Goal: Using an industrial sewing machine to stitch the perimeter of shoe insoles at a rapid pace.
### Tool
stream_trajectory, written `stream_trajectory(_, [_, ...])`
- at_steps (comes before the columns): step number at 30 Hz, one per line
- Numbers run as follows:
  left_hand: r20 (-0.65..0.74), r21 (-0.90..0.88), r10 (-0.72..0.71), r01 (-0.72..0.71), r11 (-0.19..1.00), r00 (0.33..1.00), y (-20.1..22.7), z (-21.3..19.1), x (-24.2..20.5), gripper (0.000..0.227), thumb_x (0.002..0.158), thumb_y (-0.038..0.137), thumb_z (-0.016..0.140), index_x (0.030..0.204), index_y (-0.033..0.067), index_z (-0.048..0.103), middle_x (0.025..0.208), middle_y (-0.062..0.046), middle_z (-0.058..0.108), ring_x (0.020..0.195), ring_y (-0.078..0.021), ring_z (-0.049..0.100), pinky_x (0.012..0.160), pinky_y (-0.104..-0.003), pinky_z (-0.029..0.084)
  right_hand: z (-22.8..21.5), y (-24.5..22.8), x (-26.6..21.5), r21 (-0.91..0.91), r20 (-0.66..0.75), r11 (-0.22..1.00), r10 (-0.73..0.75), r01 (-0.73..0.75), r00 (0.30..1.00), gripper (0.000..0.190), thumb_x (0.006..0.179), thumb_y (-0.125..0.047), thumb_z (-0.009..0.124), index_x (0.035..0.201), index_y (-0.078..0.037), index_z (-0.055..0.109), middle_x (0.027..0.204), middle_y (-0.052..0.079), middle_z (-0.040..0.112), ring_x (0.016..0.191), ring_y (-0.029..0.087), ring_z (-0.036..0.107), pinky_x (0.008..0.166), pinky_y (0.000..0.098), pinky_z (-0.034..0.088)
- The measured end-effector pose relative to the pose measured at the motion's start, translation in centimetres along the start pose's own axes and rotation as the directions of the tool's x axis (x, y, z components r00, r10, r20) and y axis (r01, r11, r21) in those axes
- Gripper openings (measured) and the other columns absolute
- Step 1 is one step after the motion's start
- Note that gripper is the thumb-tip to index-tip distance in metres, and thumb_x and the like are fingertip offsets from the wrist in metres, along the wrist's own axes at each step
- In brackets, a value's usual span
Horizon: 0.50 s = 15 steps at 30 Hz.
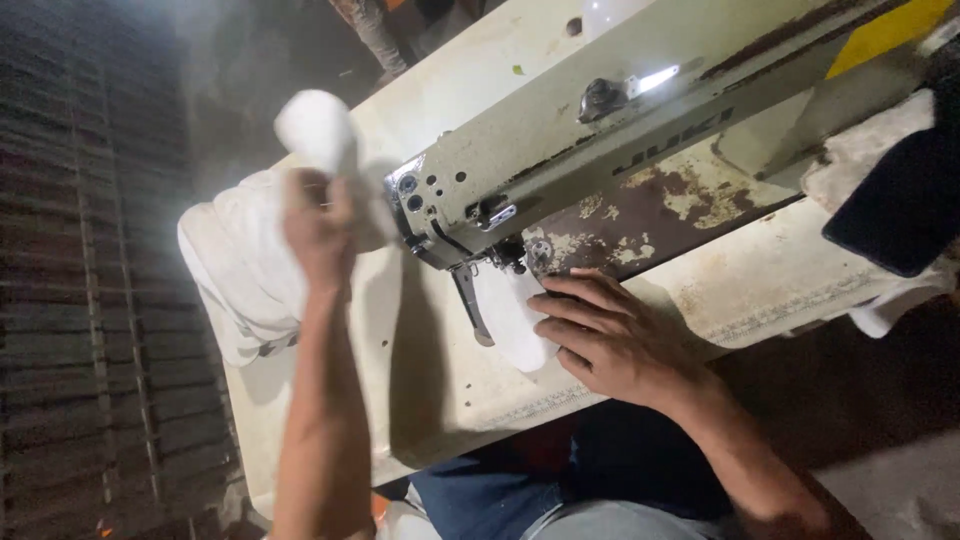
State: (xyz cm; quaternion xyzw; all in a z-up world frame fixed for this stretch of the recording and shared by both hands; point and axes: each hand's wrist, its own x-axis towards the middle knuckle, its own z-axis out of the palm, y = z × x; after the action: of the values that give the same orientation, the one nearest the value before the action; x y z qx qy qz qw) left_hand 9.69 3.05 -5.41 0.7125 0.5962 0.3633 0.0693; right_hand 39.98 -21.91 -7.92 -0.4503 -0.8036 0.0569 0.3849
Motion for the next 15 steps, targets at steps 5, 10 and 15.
stream_trajectory(5, [-0.058, 0.347, -0.110, 0.123, 0.930, 0.992, -3.1, -11.1, -2.3, 0.044, 0.099, 0.038, 0.081, 0.126, 0.0145, 0.056, 0.096, -0.016, 0.073, 0.087, -0.0399, 0.072, 0.075, -0.052, 0.055, 0.3, 0.3, 0.0, -0.034, -0.005, 0.999, -0.040, 0.040, 0.999, 0.015, 0.088, -0.009, 0.067, 0.100, -0.017, 0.072, 0.116, 0.004, 0.073, 0.129, 0.029, 0.063, 0.114, 0.0501, 0.048])
stream_trajectory(10, [-0.430, 0.222, 0.340, -0.267, 0.938, 0.836, -3.9, -18.5, -10.6, 0.033, 0.103, -0.027, 0.061, 0.128, -0.0111, 0.049, 0.112, -0.022, 0.052, 0.090, -0.0295, 0.053, 0.076, -0.033, 0.045, -0.1, 0.1, 0.5, -0.014, 0.021, 0.997, -0.081, 0.081, 0.997, 0.010, 0.093, -0.007, 0.070, 0.103, -0.006, 0.071, 0.127, 0.008, 0.073, 0.126, 0.028, 0.062, 0.112, 0.0472, 0.049])
stream_trajectory(15, [-0.662, 0.465, 0.219, 0.165, 0.870, 0.717, -5.6, -19.7, -24.1, 0.029, 0.105, -0.015, 0.056, 0.133, -0.0165, 0.050, 0.127, -0.034, 0.055, 0.113, -0.0475, 0.055, 0.091, -0.054, 0.049, -0.1, 0.1, 0.7, -0.049, 0.058, 0.994, -0.096, 0.099, 0.994, 0.018, 0.092, -0.006, 0.074, 0.109, -0.003, 0.072, 0.128, 0.012, 0.072, 0.126, 0.030, 0.063, 0.114, 0.0474, 0.049])
